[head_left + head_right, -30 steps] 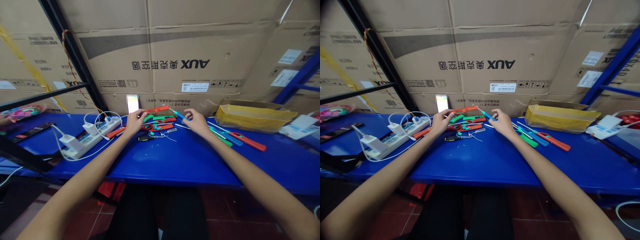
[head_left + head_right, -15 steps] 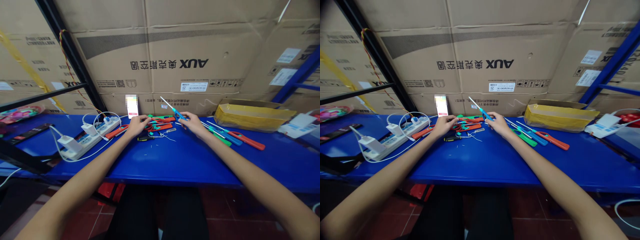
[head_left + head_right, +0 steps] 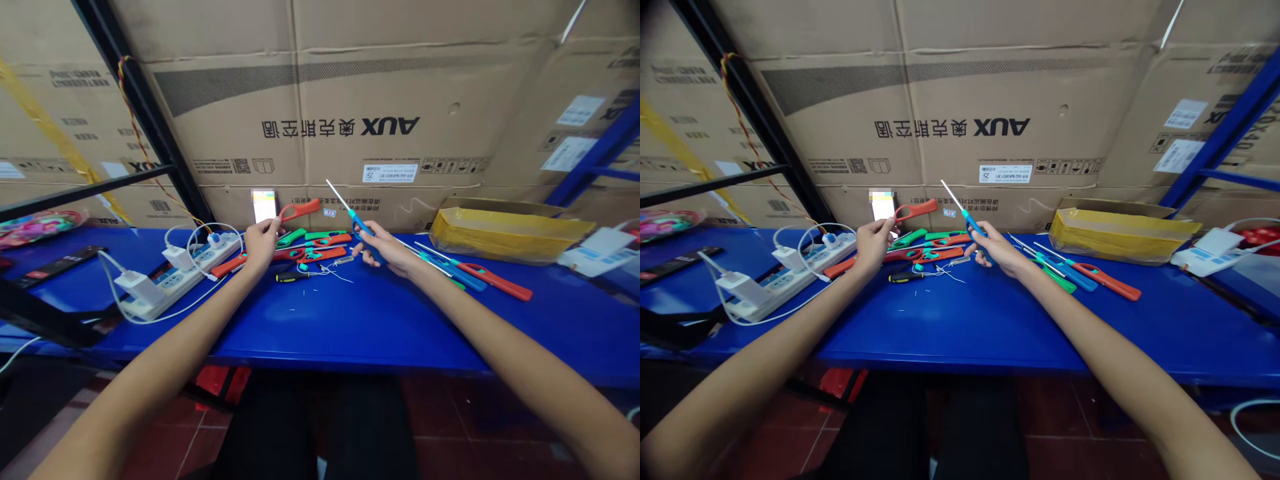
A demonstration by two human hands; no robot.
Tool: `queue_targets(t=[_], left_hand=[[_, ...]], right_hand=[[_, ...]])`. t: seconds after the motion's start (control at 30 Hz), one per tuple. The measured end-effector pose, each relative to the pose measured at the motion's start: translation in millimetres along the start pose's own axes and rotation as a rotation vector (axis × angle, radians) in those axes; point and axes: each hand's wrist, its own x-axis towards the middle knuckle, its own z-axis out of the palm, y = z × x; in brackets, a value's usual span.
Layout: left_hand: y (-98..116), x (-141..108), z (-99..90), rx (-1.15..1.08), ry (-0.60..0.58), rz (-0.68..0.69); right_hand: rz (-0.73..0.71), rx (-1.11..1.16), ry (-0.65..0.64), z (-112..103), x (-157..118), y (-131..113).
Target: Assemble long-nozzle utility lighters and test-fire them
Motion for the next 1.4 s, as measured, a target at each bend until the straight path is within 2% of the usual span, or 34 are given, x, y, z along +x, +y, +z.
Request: queue_targets(t=[0.13, 0.27, 0.4, 0.73, 1.1, 1.4], left_hand=[[-1.2, 5.7, -3.0, -0.044, 0.064, -0.027], [-2.2, 9.6, -8.0, -0.046, 0.089, -0.014], [-4.9, 9.4, -10.3, 0.003, 0.068, -0.019], [-6.4, 7.6, -7.6, 0.037, 0.061, -0.004], [-3.4, 6.5, -7.9, 0.085, 0.033, 0.075], [-3.3, 6.9, -7.7, 0.086, 0.042, 0.078]], right_hand=[[0.008, -0.021, 0.032, -3.3, -2.1, -3.0], [0.053, -0.142, 0.028, -3.3, -3.1, -0.2], [0.055, -0.22, -0.003, -4.5, -3.3, 1.4], [0.166, -0.286, 0.057, -12.1, 0.0, 2.2], [0.189, -0.304, 0.056, -11.7, -1.5, -1.2], [0.186, -0.333, 0.075, -10.5, -0.3, 2.3]])
